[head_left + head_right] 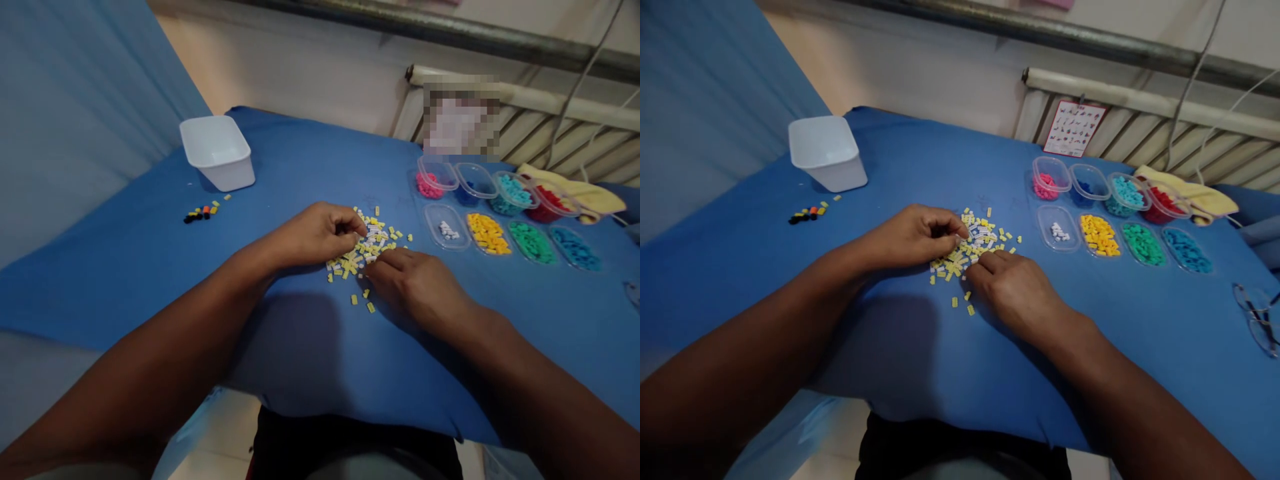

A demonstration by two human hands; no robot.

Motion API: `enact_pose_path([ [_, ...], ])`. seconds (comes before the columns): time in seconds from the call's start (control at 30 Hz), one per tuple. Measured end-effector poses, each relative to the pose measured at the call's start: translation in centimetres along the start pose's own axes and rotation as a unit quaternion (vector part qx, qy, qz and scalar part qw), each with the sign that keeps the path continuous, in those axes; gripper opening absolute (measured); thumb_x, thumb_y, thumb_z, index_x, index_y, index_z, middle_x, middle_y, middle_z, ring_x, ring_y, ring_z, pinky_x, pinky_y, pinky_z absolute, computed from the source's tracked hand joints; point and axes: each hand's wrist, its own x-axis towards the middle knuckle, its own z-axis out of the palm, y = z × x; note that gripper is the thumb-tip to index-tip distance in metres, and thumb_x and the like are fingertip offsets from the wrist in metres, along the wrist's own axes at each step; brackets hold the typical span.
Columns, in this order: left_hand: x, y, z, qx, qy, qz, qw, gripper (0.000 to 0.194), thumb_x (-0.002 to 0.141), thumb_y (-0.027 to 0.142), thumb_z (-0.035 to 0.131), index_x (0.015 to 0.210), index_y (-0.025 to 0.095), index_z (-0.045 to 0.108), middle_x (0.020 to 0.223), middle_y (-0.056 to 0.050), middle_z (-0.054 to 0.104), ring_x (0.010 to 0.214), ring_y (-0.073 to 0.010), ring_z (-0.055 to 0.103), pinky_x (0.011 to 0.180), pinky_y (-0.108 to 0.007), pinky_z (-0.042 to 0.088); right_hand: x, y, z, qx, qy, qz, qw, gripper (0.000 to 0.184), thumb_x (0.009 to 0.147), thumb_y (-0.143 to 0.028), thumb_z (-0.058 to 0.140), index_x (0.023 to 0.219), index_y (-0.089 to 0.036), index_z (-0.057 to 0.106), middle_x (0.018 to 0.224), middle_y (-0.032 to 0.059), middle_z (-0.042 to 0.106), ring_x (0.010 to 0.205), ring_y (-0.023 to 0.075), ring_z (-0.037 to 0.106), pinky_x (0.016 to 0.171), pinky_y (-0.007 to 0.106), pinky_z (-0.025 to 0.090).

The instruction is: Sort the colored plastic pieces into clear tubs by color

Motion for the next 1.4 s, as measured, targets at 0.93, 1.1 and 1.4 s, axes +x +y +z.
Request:
enact_pose_path([
  [0.93,-0.8,2.9,3.5,-0.082,0.038,0.084,0.992,0.015,0.098,0.026,0.069,0.101,0.017,0.080,0.088,-0.003,0.074,0.077,-0.0139,0.066,0.071,-0.027,0.052,-0.4,0.4,0.1,0.518,0.215,0.224,0.797,0.033,0.094,-0.047,0.088,0.120,-0.027,0.080,0.100,0.0038,0.084,0.086,0.0216,0.078,0.079,0.039,0.066],
  [1.1,-0.9,2.5,4.1,-0.027,0.076,0.168,0.983,0.011,0.102,0.021,0.068,0.103,0.018,0.079,0.095,-0.003,0.077,0.084,-0.0139,0.070,0.079,-0.029,0.055,0.2,0.4,-0.1,0.615,0.183,0.275,0.716,0.033,0.084,-0.048,0.098,0.102,-0.024,0.084,0.088,0.0024,0.082,0.076,0.0178,0.074,0.073,0.036,0.065],
  [1.4,-1.1,2.8,4.4,-0.010,0.108,0.146,0.983,0.010,0.105,0.028,0.073,0.109,0.020,0.072,0.092,0.000,0.076,0.082,-0.0125,0.071,0.075,-0.026,0.055,0.0,0.6,-0.1,0.658,0.188,0.286,0.671,0.029,0.083,-0.045,0.099,0.097,-0.025,0.084,0.084,0.0008,0.081,0.073,0.0157,0.073,0.072,0.033,0.064],
])
